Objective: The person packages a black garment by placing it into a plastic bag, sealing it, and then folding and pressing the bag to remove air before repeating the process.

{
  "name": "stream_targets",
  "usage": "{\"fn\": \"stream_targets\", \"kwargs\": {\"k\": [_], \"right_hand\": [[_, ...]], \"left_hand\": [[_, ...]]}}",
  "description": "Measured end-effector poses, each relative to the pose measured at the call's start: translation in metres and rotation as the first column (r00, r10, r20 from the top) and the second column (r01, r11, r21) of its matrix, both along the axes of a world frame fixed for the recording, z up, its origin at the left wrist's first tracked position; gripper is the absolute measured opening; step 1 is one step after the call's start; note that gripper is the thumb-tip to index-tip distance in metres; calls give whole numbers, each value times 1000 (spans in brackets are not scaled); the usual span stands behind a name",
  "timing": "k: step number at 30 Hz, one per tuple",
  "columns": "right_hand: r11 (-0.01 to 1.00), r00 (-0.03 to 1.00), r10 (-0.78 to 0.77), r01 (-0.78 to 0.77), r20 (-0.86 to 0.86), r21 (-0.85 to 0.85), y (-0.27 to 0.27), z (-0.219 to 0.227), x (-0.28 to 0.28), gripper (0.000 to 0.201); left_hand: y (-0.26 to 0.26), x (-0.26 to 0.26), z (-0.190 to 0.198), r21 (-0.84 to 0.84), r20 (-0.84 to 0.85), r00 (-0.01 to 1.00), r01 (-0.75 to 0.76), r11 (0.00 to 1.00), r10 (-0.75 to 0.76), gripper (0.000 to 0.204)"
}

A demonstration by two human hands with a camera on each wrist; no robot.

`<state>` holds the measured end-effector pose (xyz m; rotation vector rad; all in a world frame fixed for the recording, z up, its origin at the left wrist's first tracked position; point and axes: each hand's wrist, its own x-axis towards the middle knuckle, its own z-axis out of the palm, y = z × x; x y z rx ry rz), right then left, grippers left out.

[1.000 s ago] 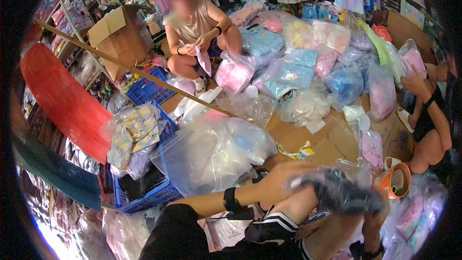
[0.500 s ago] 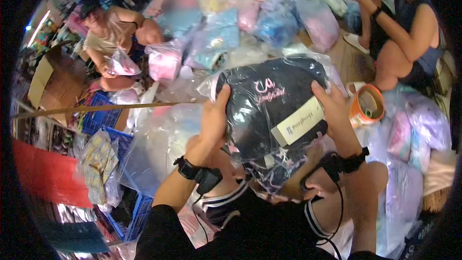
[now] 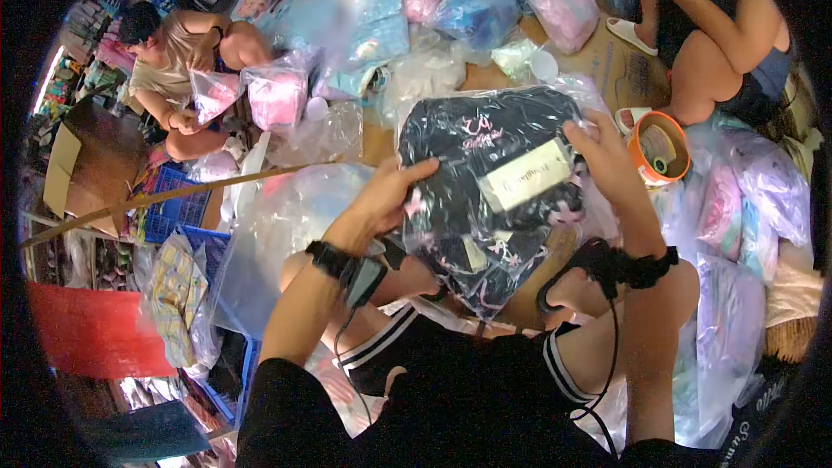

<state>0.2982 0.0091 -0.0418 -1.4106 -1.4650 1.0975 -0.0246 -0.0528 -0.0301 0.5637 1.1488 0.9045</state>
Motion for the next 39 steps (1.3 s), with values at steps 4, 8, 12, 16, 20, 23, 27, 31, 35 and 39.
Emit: {"fn": "stream_targets", "kwargs": {"k": [4,8,12,16,20,23,27,31,35,39], "right_hand": [[973,958,230,-227,171,-37,-17,32,18,48],[957,944,290,-286,157,-49,-20,49,22,35],[958,938,275,-285,212,18,-19,45,23,33],[961,926,263,-276,269,8,-17,44,32,33],[972,956,222,-233,194,35,-31,37,41,32],[982,962,174,-186,211,38,-40,47,37,32],[982,952,187,-188,242,-20,-36,45,39,31],[986,919,165,-163,359,-37,-40,60,35,38],[988,918,127,-149,375,32,-37,59,41,34],[986,873,118,-157,473,45,-35,50,43,46]], "left_hand": [[34,-42,-96,-115,-169,980,-121,986,101,19],[39,-60,-158,-95,-608,772,-304,948,187,28],[48,-84,-187,-8,-720,645,-376,927,255,26],[75,-149,-193,-35,-301,874,-410,911,382,26],[83,-175,-192,11,180,852,-502,865,492,34],[56,-159,-220,-77,-91,786,-617,783,611,41],[29,-151,-340,-233,-130,947,-317,919,294,32],[-3,-40,-338,-284,-486,791,259,923,-371,21],[-31,23,-363,-151,-603,697,378,913,-388,23],[-37,44,-423,96,-540,841,99,990,-32,30]]}}
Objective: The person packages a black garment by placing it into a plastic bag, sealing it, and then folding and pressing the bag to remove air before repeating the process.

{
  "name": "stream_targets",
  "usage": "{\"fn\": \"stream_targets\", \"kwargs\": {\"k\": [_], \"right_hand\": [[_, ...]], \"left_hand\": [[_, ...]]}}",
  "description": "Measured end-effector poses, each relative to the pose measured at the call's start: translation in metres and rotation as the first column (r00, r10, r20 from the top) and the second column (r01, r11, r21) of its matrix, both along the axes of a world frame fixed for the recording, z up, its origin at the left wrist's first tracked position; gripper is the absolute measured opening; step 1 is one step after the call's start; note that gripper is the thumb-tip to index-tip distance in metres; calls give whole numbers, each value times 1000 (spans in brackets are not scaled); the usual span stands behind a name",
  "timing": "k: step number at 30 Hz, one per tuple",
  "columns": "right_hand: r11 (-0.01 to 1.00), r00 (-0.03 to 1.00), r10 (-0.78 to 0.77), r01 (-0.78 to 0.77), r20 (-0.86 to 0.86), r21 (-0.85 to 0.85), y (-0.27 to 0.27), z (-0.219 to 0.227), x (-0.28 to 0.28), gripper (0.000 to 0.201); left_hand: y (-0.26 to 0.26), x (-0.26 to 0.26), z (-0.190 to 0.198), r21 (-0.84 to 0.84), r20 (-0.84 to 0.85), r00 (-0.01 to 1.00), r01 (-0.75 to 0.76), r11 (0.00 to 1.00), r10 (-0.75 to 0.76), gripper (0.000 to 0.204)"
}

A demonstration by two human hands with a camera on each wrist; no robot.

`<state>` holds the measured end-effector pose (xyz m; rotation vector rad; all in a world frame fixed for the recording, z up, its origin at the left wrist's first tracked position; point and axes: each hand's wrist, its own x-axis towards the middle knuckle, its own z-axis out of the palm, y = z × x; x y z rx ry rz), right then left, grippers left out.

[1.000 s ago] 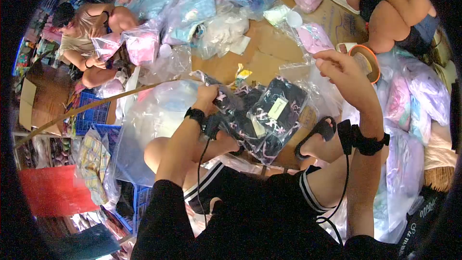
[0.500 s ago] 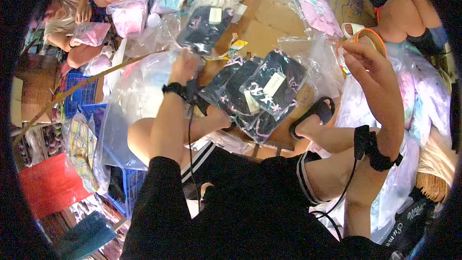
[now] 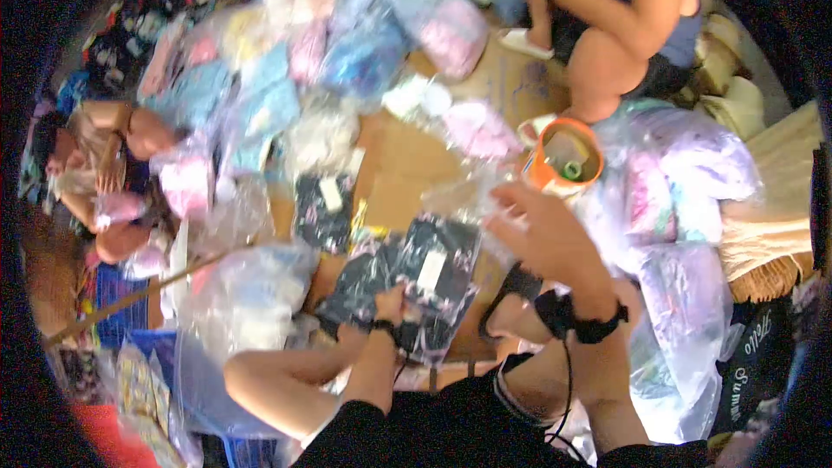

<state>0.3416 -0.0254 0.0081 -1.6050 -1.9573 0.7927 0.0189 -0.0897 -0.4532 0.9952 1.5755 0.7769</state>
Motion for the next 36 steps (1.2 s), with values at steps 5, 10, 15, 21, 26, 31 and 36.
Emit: {"fn": "stream_targets", "kwargs": {"k": [5,10,15,21,26,31,36], "right_hand": [[994,997,70,-71,16,82,-7,-4,-7,52],[984,972,172,-176,-161,-11,-8,7,-14,52],[987,918,62,-116,-392,-114,3,2,1,54],[995,982,-24,6,-189,-98,-6,-25,10,62],[984,976,-70,33,-205,-175,3,-50,22,68],[859,518,-403,-70,-755,-506,6,-40,6,70],[933,-89,-276,-262,-957,-245,7,6,-30,58]], "left_hand": [[20,25,29,-222,-32,828,-552,804,559,44],[42,48,124,-496,338,928,32,868,159,38],[39,73,61,-511,157,988,78,856,4,23],[87,87,182,-455,727,580,5,890,368,24],[124,65,330,-142,838,537,47,989,95,36],[112,40,438,155,904,404,-4,988,-140,38],[66,20,447,153,660,737,54,987,-143,39]]}}
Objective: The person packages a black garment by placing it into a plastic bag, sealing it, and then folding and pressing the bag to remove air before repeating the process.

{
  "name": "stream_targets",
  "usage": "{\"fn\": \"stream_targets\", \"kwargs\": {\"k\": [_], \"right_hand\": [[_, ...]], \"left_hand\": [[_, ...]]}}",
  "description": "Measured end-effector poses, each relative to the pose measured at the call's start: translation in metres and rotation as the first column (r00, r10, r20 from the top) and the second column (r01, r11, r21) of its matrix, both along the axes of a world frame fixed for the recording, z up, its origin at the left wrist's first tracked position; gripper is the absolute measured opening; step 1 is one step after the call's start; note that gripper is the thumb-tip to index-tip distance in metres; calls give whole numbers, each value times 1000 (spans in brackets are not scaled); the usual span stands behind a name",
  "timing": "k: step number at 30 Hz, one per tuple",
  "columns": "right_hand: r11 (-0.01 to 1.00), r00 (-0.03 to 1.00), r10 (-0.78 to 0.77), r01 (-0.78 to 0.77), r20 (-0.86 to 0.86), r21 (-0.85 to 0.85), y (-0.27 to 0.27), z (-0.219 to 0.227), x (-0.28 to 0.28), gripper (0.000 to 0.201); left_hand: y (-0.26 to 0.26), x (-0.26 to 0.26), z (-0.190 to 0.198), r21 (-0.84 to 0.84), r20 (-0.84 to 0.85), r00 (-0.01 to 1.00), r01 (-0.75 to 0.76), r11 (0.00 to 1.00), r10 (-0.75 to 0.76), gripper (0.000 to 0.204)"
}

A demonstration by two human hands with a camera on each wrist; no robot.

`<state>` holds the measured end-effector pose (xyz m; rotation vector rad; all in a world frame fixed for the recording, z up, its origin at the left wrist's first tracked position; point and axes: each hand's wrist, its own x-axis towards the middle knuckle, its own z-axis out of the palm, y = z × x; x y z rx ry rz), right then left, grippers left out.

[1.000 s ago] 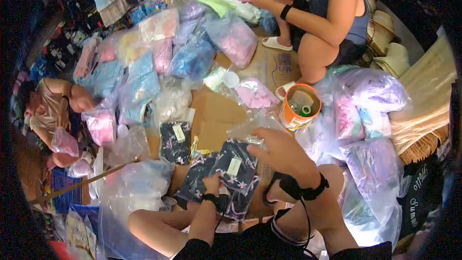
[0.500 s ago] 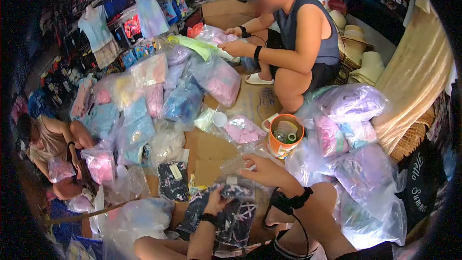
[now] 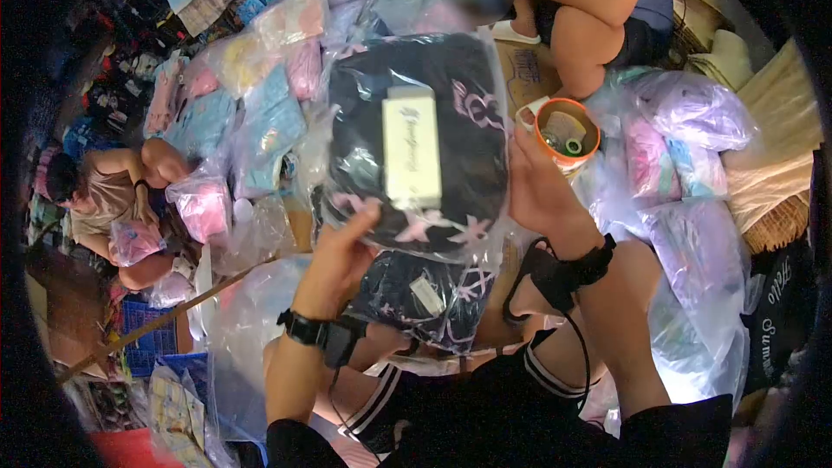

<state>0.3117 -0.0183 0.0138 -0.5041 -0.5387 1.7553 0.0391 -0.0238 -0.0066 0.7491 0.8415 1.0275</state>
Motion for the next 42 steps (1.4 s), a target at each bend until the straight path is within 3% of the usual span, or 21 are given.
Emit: {"fn": "stream_targets", "kwargs": {"k": [1,4,5,9,12,15,17,18,20,21,24,29,33,37,40,42], "right_hand": [[996,997,52,-55,50,65,8,-11,8,45],[989,871,-140,104,471,102,18,-37,12,36],[965,750,-247,131,614,227,19,-40,10,29],[902,305,-383,-83,872,425,15,-50,-1,30],[900,25,-357,-259,934,351,-6,-27,-15,21],[807,-110,-431,-492,896,328,-18,-27,-20,24],[795,-115,-385,-546,916,266,-19,-22,-27,27],[790,-124,-365,-566,923,237,-18,-22,-29,28],[808,-105,-310,-553,945,204,-18,-25,-30,29],[820,-114,-261,-550,958,158,-18,-24,-30,29],[845,-93,-207,-519,974,130,-16,-15,-28,33],[906,-70,-125,-414,990,85,-9,-9,-30,47],[872,-125,-284,-447,951,202,2,-26,-19,41],[903,-140,-138,-424,980,67,20,-47,-3,34],[883,14,-233,-416,972,218,21,-63,-9,37],[878,37,-300,-380,953,292,20,-68,-14,48]], "left_hand": [[-5,-2,-14,-18,-104,994,30,999,-32,44],[-16,-2,-32,-149,-175,982,-97,984,70,47],[-3,-10,-46,-145,-105,991,-102,984,87,50],[14,-24,-35,53,-444,865,-235,971,234,59],[25,-32,-53,397,-589,765,-5,918,259,68],[20,-25,-30,533,-702,622,133,836,348,64],[31,-30,-29,625,-694,566,168,762,444,60],[36,-41,-26,456,-743,630,226,861,228,56],[47,-57,-20,110,-676,701,401,909,-227,48],[46,-56,-25,254,-566,809,353,901,-157,32],[45,-67,-20,223,-561,814,322,920,-150,24],[29,-62,-4,362,-518,854,171,916,45,18],[24,-62,1,441,-521,825,39,897,221,22],[35,-80,1,478,-301,881,-192,857,366,23],[41,-101,7,401,-65,925,-319,859,374,25],[40,-116,9,389,41,936,-338,857,350,24]]}}
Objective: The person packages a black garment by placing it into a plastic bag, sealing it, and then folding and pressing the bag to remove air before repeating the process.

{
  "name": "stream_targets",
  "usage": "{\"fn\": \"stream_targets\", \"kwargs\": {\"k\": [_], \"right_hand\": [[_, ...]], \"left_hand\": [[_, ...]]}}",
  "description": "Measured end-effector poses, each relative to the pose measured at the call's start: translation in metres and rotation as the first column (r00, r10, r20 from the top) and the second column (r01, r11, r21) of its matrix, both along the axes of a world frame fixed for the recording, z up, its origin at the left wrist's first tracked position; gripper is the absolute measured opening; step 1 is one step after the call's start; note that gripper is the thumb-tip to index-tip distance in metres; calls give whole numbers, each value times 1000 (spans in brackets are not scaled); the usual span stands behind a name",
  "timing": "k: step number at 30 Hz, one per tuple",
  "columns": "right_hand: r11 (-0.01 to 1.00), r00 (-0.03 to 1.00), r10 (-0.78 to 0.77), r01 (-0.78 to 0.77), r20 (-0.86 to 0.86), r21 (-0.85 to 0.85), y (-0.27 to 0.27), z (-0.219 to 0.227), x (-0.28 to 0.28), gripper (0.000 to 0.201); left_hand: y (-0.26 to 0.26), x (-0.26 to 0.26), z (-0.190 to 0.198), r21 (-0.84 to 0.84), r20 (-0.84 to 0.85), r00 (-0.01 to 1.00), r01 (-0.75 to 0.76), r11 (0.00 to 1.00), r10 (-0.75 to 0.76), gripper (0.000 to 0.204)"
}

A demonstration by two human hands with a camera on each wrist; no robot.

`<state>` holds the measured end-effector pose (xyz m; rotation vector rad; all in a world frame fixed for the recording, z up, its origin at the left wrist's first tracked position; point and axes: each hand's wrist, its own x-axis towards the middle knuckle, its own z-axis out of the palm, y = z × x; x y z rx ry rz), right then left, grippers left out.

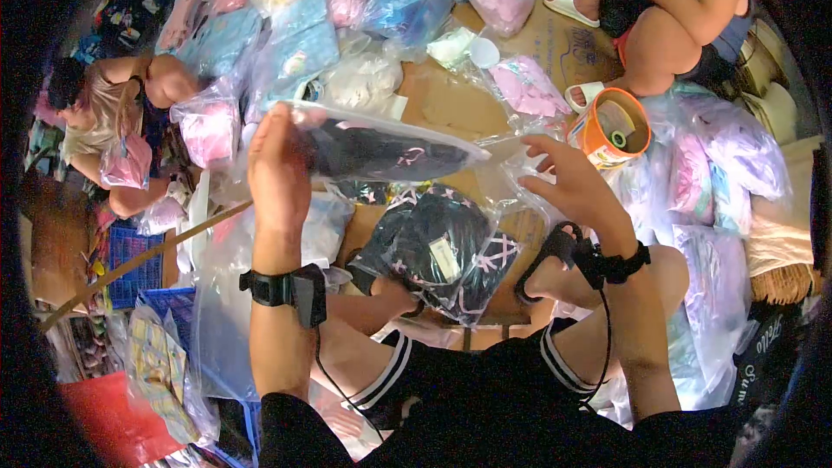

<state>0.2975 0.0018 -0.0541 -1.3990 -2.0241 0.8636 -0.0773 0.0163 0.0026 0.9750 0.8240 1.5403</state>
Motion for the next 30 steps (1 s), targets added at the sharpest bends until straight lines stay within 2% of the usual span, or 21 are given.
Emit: {"fn": "stream_targets", "kwargs": {"k": [1,5,8,11,14,17,19,20,22,23,25,26,27,29,30], "right_hand": [[1000,1000,-24,24,-2,10,0,-4,-1,50],[994,989,-112,111,-91,-21,7,-20,-5,55],[982,908,-152,93,-391,-165,11,-17,-16,44],[980,844,-102,-6,-527,-201,14,-3,-19,32],[982,843,-168,96,-511,-163,11,-1,-19,23],[972,888,-217,233,-405,-9,7,16,-20,19],[956,824,-198,281,-531,80,8,16,-23,19],[945,787,-184,305,-589,114,7,15,-24,20],[946,772,-170,303,-612,119,7,17,-27,19],[948,764,-164,298,-624,115,3,17,-28,19],[947,767,-230,318,-599,44,-5,23,-30,19],[942,768,-255,334,-588,28,-4,29,-29,18],[935,761,-276,354,-587,18,-3,32,-30,16],[917,745,-323,400,-584,3,-5,31,-34,10],[920,708,-314,391,-632,-18,-5,30,-36,13]], "left_hand": [[2,-1,-1,-52,39,993,-108,993,110,23],[-3,-12,4,-132,229,965,-97,986,126,21],[-5,-12,7,-172,336,933,-73,982,128,23],[-8,-12,7,-140,396,916,-5,990,61,23],[0,-21,-6,-165,422,904,8,986,63,24],[5,-22,-11,-197,404,909,-28,980,107,24],[4,-9,1,-226,354,924,-66,972,145,23],[9,-12,-5,-229,361,926,-25,973,109,22],[17,-23,-24,-243,372,927,43,969,52,21],[17,-24,-31,-252,440,897,86,964,35,19],[17,-25,-44,-252,473,880,84,964,47,19],[26,-23,-45,-232,492,870,89,969,38,19],[20,-9,-29,-301,522,845,53,952,118,19],[21,-1,-25,-289,538,831,23,957,142,18],[21,3,-26,-287,547,823,10,958,155,18]]}}
